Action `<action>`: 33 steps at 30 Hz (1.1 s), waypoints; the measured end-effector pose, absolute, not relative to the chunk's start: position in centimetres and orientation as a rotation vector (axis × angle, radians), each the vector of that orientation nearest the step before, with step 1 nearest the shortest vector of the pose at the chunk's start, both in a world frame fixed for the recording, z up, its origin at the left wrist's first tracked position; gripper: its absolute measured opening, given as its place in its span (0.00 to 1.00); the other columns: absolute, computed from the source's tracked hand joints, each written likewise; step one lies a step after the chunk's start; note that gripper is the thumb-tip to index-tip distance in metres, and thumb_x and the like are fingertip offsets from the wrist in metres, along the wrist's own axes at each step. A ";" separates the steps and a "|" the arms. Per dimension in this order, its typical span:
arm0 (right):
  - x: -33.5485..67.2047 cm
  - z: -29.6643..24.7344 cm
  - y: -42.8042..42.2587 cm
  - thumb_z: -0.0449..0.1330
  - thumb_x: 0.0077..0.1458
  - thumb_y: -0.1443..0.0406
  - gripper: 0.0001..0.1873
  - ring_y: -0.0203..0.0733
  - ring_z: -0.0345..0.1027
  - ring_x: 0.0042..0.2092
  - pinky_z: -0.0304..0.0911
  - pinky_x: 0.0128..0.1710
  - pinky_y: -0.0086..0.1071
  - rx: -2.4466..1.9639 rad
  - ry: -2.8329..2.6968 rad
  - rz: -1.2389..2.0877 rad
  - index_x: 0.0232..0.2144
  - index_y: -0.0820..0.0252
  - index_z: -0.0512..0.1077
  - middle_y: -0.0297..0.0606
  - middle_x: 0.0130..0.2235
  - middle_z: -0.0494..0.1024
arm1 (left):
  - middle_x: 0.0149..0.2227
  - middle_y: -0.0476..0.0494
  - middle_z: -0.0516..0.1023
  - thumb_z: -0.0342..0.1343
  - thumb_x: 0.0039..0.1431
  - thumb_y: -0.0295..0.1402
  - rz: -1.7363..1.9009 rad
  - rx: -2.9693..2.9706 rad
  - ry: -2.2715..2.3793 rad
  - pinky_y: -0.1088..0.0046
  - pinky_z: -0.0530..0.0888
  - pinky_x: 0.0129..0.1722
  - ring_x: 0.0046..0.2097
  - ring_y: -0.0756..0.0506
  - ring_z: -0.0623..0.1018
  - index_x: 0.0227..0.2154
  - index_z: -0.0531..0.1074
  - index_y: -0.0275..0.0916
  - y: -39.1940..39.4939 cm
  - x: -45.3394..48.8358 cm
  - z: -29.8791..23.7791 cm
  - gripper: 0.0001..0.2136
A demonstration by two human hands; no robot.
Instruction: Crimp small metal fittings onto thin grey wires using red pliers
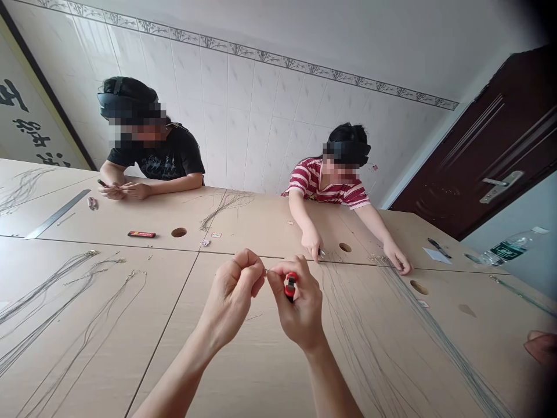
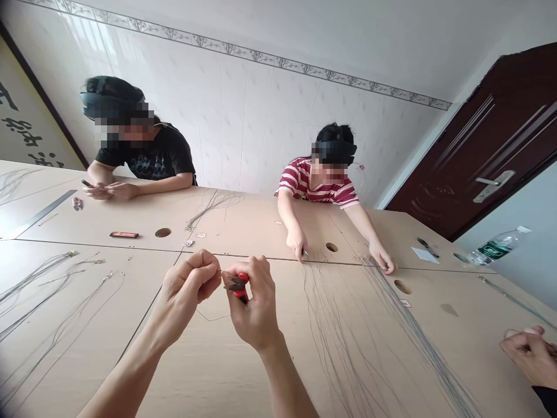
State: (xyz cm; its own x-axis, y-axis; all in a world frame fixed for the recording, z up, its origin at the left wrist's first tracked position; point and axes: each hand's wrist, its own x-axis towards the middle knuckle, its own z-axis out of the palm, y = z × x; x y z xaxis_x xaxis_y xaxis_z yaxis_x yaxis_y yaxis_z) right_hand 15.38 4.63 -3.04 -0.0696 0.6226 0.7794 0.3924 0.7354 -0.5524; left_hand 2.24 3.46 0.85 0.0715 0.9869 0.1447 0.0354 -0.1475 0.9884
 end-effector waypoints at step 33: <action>16.0 -2.7 4.4 0.53 0.59 0.75 0.10 0.35 0.56 0.28 0.57 0.34 0.32 -0.790 -1.735 0.279 0.31 0.54 0.61 0.29 0.28 0.66 | 0.20 0.57 0.53 0.47 0.63 0.32 1.225 1.491 1.046 0.76 0.51 0.21 0.23 0.53 0.52 0.24 0.61 0.40 3.5 1.7 0.2 0.10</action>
State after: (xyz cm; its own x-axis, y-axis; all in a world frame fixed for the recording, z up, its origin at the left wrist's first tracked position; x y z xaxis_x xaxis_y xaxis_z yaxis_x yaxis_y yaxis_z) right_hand 15.98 4.38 -2.68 -0.1221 0.6335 0.7640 0.3622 0.7451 -0.5600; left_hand 1.72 3.46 0.19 0.1467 0.9657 0.2143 0.0602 -0.2249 0.9725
